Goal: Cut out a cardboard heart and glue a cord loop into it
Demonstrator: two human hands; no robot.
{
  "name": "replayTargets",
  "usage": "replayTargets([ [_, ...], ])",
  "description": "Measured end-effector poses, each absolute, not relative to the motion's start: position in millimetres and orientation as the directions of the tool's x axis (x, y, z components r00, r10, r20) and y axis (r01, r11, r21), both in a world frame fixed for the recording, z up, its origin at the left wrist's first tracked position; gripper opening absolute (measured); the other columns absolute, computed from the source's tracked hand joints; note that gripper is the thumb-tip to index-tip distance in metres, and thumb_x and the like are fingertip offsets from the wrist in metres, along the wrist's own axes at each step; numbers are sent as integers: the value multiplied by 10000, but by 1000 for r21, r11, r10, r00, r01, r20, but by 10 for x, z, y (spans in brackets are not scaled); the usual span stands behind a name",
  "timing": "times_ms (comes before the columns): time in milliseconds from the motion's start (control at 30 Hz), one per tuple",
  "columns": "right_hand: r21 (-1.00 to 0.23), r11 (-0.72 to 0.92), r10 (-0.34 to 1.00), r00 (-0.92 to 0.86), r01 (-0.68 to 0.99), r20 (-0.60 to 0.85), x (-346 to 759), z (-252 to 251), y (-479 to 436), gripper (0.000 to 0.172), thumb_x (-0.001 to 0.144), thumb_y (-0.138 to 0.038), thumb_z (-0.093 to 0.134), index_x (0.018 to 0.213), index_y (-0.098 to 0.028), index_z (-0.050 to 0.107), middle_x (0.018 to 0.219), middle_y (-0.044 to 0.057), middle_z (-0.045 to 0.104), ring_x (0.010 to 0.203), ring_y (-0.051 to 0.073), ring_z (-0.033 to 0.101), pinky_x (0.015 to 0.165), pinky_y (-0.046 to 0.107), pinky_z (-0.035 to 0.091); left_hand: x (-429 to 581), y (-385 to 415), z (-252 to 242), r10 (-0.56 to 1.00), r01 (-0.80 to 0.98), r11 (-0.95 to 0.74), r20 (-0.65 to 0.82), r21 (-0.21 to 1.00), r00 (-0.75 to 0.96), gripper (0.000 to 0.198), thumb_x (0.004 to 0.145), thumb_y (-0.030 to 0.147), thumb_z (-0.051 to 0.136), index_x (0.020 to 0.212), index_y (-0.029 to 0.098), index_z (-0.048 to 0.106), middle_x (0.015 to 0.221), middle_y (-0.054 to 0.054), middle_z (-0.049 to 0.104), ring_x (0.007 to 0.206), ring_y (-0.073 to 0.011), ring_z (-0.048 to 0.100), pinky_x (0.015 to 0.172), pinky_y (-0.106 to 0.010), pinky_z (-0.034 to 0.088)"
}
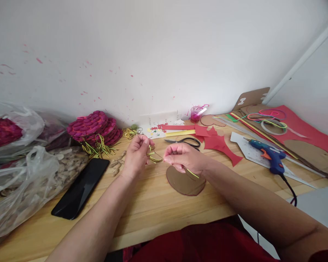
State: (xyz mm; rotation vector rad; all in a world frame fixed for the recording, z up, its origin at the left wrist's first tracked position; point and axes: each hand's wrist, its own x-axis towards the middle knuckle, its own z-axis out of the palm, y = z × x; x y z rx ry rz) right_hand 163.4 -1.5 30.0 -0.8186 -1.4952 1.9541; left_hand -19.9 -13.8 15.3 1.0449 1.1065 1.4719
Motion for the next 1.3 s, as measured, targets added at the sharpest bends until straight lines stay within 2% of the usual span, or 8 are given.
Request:
replayTargets([
  [133,-996,-59,711,-698,69,-90,1644,296,-25,221,835,-353,724,784,-167,614,567,-68,527,405,44,434,393,174,316,-227,-121,188,996,-354,-9,-25,935,-89,375,767,420,772,840,216,466,748,56,588,393,-14,323,315,-118,211],
  [233,-981,-168,736,-675,-100,-58,1633,264,6,272,808,-393,762,792,-169,608,630,-49,559,462,59,483,442,191,394,-235,-125,203,999,-450,34,-42,892,-9,383,772,391,781,855,218,449,698,77,552,371,2,284,325,-108,179],
  [367,-843,-353,759,-651,-406,-4,1601,254,9,287,783,-390,800,806,-174,612,941,16,661,672,84,611,589,214,494,-200,-147,202,997,-495,66,-43,867,57,354,798,368,768,870,222,454,657,94,503,371,1,292,347,-106,199],
  [467,-772,-415,735,-677,-482,29,1567,221,-13,292,800,-407,790,818,-179,608,976,23,672,726,103,643,632,228,507,-146,-178,204,993,-487,107,-68,867,98,356,794,377,771,870,224,458,634,90,487,401,-19,328,364,-109,226],
  [600,-807,-458,686,-726,-373,-54,1549,143,-2,301,840,-414,755,796,-162,597,750,-18,617,563,88,600,552,230,489,-96,-212,212,991,-450,114,-66,886,120,366,788,393,776,873,230,460,599,94,457,419,-32,319,379,-109,233],
  [800,-862,-465,626,-763,-203,-158,1608,174,54,360,789,-428,797,769,-158,560,677,-40,598,491,73,569,515,220,499,-96,-201,176,995,-326,8,25,945,97,336,809,411,751,848,222,476,587,81,443,466,-61,335,362,-107,256],
  [1033,-960,-263,740,-658,-90,-141,1591,197,16,313,802,-404,772,884,-166,587,606,-59,575,429,69,519,406,191,440,-151,-204,172,983,-13,-171,171,985,65,268,880,438,661,880,207,526,869,7,588,528,-65,453,386,-159,424],
  [1300,-970,-239,762,-627,-38,-163,1601,244,-8,250,819,-358,747,894,-170,600,520,-81,550,347,52,452,334,162,354,-111,-253,219,977,-7,-175,174,985,121,266,904,436,635,891,199,515,964,-29,622,596,-84,513,364,-149,424],
])
